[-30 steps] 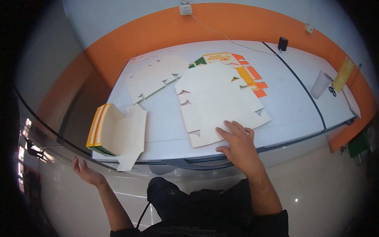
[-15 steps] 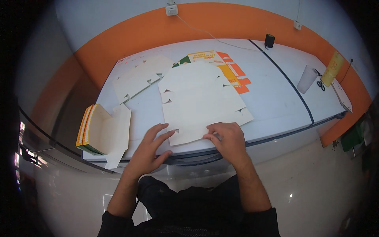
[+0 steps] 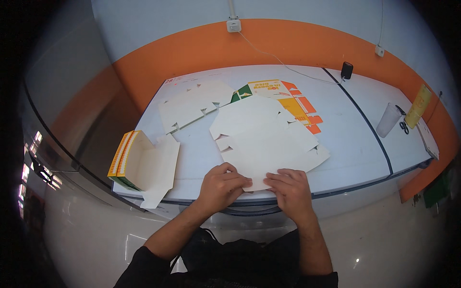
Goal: The person folds multiple cardboard boxes and places them in a stack, then walks to a fryer station, lifts a wire basket of food to drain, and uses a handheld digital timer.
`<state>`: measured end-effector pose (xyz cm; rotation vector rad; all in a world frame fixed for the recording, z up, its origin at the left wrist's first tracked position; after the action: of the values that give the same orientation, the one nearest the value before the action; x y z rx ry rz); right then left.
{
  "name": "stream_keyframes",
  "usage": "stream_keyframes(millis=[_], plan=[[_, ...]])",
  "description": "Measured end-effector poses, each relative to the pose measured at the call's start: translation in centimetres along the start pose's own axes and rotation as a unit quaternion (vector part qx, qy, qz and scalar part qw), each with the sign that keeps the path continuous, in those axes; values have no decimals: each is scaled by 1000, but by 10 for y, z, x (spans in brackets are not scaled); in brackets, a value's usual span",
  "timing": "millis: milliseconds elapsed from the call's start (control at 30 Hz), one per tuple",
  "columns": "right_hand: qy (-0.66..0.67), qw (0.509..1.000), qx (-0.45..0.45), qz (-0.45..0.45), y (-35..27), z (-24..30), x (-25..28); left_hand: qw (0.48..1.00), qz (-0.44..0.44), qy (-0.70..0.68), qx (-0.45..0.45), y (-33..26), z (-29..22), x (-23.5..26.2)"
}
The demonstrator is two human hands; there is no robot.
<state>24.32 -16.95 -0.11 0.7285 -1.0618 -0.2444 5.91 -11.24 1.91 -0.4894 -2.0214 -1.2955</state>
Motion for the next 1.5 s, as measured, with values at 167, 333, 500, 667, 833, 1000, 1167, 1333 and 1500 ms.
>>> stream_keyframes(millis=[167,333,500,667,833,1000,1167,1333,1500], plan=[[83,991,-101,3,-15,-30,21,996,42,-85,6,12,12,-3],[134,979,-151,34,-29,-56,42,995,82,-2,51,4,53,-7],[189,949,-249,-32,-23,-48,53,993,98,0,61,2,66,-14],[115,977,-165,-67,-14,-51,52,997,65,-27,41,13,45,-4],[167,966,-184,-75,-17,-61,54,999,25,-23,-5,38,28,11],[136,974,-171,-52,-11,-44,65,999,16,13,-33,57,8,21],[218,956,-178,-85,-15,-38,72,999,16,18,-49,69,-26,29],[279,925,-255,-35,-36,-51,54,979,189,-59,45,65,-10,7],[349,882,-262,-176,-67,-52,37,932,320,-118,124,62,9,-33]])
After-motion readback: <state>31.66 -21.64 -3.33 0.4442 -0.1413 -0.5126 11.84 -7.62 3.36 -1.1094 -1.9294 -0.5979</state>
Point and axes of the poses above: each hand's wrist, its own y-axis towards the middle knuckle, its own x-axis out of the back of the hand, z = x × y, the point moved 5 cm from there along y, towards the middle knuckle, and after that the axes turned 4 degrees about -y, right-handed, at the moved point
